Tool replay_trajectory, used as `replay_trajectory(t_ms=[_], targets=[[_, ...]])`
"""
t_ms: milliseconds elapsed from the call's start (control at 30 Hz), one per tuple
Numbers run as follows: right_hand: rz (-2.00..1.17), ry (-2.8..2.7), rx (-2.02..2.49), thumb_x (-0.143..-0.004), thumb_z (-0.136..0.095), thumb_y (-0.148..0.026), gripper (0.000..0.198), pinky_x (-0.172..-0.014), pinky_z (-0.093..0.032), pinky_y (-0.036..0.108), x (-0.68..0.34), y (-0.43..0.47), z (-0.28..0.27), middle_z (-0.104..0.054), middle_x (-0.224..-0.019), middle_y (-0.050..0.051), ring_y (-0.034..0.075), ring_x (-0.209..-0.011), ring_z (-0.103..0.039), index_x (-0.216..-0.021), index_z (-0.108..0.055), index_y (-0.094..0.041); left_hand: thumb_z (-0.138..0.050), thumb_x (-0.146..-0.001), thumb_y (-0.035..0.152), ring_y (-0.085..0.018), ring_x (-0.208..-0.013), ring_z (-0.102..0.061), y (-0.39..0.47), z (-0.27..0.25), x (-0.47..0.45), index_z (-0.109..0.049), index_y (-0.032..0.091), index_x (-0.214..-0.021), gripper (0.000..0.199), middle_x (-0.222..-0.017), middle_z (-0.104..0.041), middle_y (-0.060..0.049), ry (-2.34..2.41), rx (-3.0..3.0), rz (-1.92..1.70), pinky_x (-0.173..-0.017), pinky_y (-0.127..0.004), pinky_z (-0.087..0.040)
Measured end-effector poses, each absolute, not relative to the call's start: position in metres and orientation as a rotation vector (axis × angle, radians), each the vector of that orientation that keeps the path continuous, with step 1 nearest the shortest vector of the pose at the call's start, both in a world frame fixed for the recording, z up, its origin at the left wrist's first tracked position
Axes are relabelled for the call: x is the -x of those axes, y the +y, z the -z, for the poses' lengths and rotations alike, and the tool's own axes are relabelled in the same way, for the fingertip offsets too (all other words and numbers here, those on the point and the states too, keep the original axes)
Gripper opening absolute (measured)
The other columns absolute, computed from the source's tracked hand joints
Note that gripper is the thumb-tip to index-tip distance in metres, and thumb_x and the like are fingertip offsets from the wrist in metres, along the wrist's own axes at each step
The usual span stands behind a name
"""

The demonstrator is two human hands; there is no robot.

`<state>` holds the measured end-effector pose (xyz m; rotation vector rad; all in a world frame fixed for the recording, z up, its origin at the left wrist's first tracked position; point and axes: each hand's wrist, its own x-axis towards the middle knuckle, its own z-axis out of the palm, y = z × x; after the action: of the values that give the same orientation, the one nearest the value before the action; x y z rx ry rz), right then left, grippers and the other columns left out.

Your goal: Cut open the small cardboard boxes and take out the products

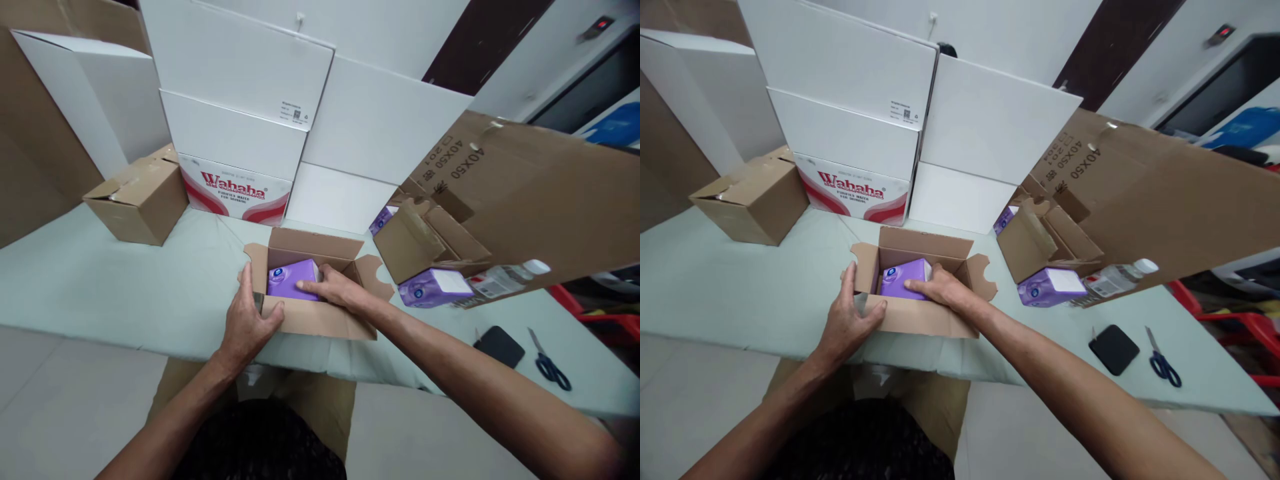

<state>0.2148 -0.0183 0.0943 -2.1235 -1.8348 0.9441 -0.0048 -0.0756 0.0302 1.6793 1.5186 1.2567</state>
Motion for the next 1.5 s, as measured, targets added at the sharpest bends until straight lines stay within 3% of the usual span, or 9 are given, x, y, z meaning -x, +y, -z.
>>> replay_trajectory(t_ms=[400, 633, 767, 833, 900, 1033, 1267, 1400, 1500], targets=[[-0.403, -2.018, 1.976, -0.08, -0.067, -0.039, 0.075, -0.105, -0.048, 0.047, -0.191, -0.042, -0.118, -0.066, -0.139, 0.018, 0.037, -0.126, -0.063, -0.149, -0.044, -0.017, -0.067, -0.078, 0.029, -0.042, -0.145, -0.052, -0.074, -0.026, -0.001, -0.029, 0.007, -0.162, 0.095, -0.161, -0.048, -0.026, 1.513, -1.817, -1.371, -0.118, -0.057, -0.045], [-0.428, -2.029, 1.957, -0.08, -0.069, -0.035, 0.08, -0.108, -0.047, 0.048, -0.201, -0.035, -0.12, -0.064, -0.143, 0.02, 0.038, -0.129, -0.062, -0.153, -0.042, -0.013, -0.062, -0.082, 0.027, -0.038, -0.134, -0.062, -0.067, -0.031, -0.005, -0.042, 0.006, -0.155, 0.079, -0.153, -0.056, -0.026, 1.518, -1.713, -1.42, -0.111, -0.051, -0.052], [-0.446, -2.035, 1.979, -0.085, -0.066, -0.041, 0.079, -0.109, -0.046, 0.046, -0.202, -0.038, -0.114, -0.061, -0.146, 0.02, 0.037, -0.132, -0.06, -0.154, -0.04, -0.012, -0.054, -0.088, 0.027, -0.025, -0.086, -0.075, -0.056, -0.044, 0.0, -0.054, 0.006, -0.145, 0.061, -0.129, -0.072, -0.021, 1.516, -1.703, -1.352, -0.087, -0.042, -0.062], [-0.433, -2.065, 2.019, -0.086, -0.067, -0.047, 0.082, -0.107, -0.046, 0.047, -0.2, -0.039, -0.115, -0.061, -0.145, 0.022, 0.038, -0.13, -0.061, -0.155, -0.038, -0.013, -0.053, -0.087, 0.025, -0.016, -0.056, -0.063, -0.051, -0.051, 0.002, -0.054, 0.005, -0.145, 0.061, -0.102, -0.078, -0.013, 1.529, -1.699, -1.252, -0.067, -0.036, -0.059], [-0.404, -2.122, 2.075, -0.086, -0.069, -0.054, 0.084, -0.102, -0.048, 0.048, -0.194, -0.037, -0.118, -0.063, -0.14, 0.023, 0.04, -0.125, -0.063, -0.154, -0.04, -0.014, -0.054, -0.084, 0.024, -0.014, -0.047, -0.054, -0.048, -0.056, 0.002, -0.055, 0.004, -0.144, 0.063, -0.084, -0.075, -0.006, 1.554, -1.7, -1.222, -0.06, -0.032, -0.055], [-0.283, -2.298, 2.074, -0.091, -0.065, -0.049, 0.071, -0.093, -0.051, 0.047, -0.178, -0.033, -0.125, -0.066, -0.129, 0.02, 0.037, -0.114, -0.067, -0.151, -0.045, -0.018, -0.057, -0.077, 0.025, -0.015, -0.05, -0.057, -0.042, -0.06, 0.0, -0.059, 0.006, -0.14, 0.066, -0.088, -0.076, -0.007, 1.621, -1.715, -1.233, -0.065, -0.032, -0.055], [-0.055, -2.637, 1.541, -0.088, -0.067, -0.025, 0.066, -0.103, -0.048, 0.048, -0.186, -0.029, -0.14, -0.064, -0.131, 0.017, 0.032, -0.118, -0.06, -0.152, -0.052, -0.018, -0.058, -0.072, 0.028, -0.022, -0.06, -0.066, -0.031, -0.066, 0.005, -0.061, 0.011, -0.141, 0.072, -0.085, -0.077, -0.006, 1.699, -1.813, -1.092, -0.079, -0.039, -0.059], [-0.2, -2.218, 1.536, -0.08, -0.073, -0.031, 0.066, -0.103, -0.05, 0.049, -0.221, -0.033, -0.165, -0.067, -0.136, 0.013, 0.032, -0.119, -0.062, -0.144, -0.06, -0.022, -0.058, -0.072, 0.027, -0.024, -0.061, -0.067, -0.026, -0.072, 0.008, -0.062, 0.013, -0.141, 0.071, -0.075, -0.074, -0.004, 1.72, -1.804, -1.056, -0.081, -0.039, -0.059], [-0.429, -1.742, 1.41, -0.074, -0.08, -0.04, 0.065, -0.092, -0.055, 0.046, -0.251, -0.038, -0.179, -0.073, -0.121, 0.007, 0.029, -0.108, -0.067, -0.134, -0.065, -0.024, -0.058, -0.071, 0.028, -0.024, -0.062, -0.067, -0.022, -0.074, 0.009, -0.065, 0.013, -0.139, 0.07, -0.076, -0.074, -0.003, 1.72, -1.771, -1.1, -0.082, -0.039, -0.059]])
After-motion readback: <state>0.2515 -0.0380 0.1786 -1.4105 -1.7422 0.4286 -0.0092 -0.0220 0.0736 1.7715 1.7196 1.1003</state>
